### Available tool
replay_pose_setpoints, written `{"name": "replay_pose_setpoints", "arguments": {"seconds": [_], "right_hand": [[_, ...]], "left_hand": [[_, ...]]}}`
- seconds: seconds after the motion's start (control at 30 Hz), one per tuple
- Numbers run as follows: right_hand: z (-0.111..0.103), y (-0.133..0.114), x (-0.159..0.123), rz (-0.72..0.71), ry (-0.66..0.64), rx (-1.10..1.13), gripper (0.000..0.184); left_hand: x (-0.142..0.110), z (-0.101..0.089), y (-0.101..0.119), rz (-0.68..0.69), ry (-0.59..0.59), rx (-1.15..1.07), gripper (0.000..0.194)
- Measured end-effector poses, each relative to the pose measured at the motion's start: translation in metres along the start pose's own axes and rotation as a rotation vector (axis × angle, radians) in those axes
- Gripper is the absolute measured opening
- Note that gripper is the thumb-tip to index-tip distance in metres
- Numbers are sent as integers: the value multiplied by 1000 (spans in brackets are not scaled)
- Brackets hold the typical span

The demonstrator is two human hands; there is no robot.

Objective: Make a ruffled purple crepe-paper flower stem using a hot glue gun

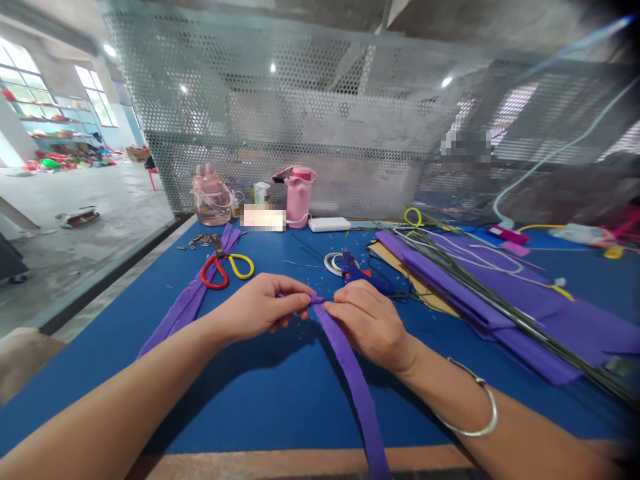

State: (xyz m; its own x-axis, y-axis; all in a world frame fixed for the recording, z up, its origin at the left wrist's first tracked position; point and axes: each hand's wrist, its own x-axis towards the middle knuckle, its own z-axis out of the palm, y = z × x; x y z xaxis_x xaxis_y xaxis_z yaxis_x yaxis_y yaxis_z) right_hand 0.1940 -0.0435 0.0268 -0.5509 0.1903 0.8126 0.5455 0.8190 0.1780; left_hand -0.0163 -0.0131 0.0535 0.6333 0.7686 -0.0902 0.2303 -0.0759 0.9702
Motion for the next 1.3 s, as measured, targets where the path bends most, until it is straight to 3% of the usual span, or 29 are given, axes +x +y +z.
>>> {"name": "replay_pose_setpoints", "arguments": {"seconds": [0.17, 0.3, 0.37, 0.43, 0.53, 0.63, 0.73, 0.93, 1.17, 1.23, 1.3], "right_hand": [[5, -4, -3, 208, 64, 111, 5], [7, -6, -1, 415, 86, 148, 10], [6, -3, 0, 480, 41, 118, 7], [3, 1, 0, 443, -100, 65, 10], [0, 5, 0, 276, -307, 20, 17], [1, 3, 0, 200, -332, -4, 23], [3, -3, 0, 233, -290, -53, 24], [8, -11, -3, 336, -236, -51, 22], [17, -17, -6, 607, -403, 84, 12], [19, -18, -5, 613, -459, 69, 4], [18, -19, -3, 538, -509, -9, 15]], "left_hand": [[0, 3, 0, 120, 95, 216, 26], [-1, 2, -6, 355, 146, 461, 23], [-2, 2, -9, 457, 153, 593, 23], [-3, 2, -10, 506, 152, 720, 24], [-4, 5, -8, 444, 153, 819, 25], [-3, 8, -6, 357, 127, 818, 30], [0, 9, -8, 355, 82, 813, 31], [5, 8, -18, 420, 127, 880, 26], [9, 6, -28, 471, 105, 1088, 26], [11, 5, -29, 452, 88, 1109, 27], [15, 3, -30, 418, 80, 1111, 28]]}}
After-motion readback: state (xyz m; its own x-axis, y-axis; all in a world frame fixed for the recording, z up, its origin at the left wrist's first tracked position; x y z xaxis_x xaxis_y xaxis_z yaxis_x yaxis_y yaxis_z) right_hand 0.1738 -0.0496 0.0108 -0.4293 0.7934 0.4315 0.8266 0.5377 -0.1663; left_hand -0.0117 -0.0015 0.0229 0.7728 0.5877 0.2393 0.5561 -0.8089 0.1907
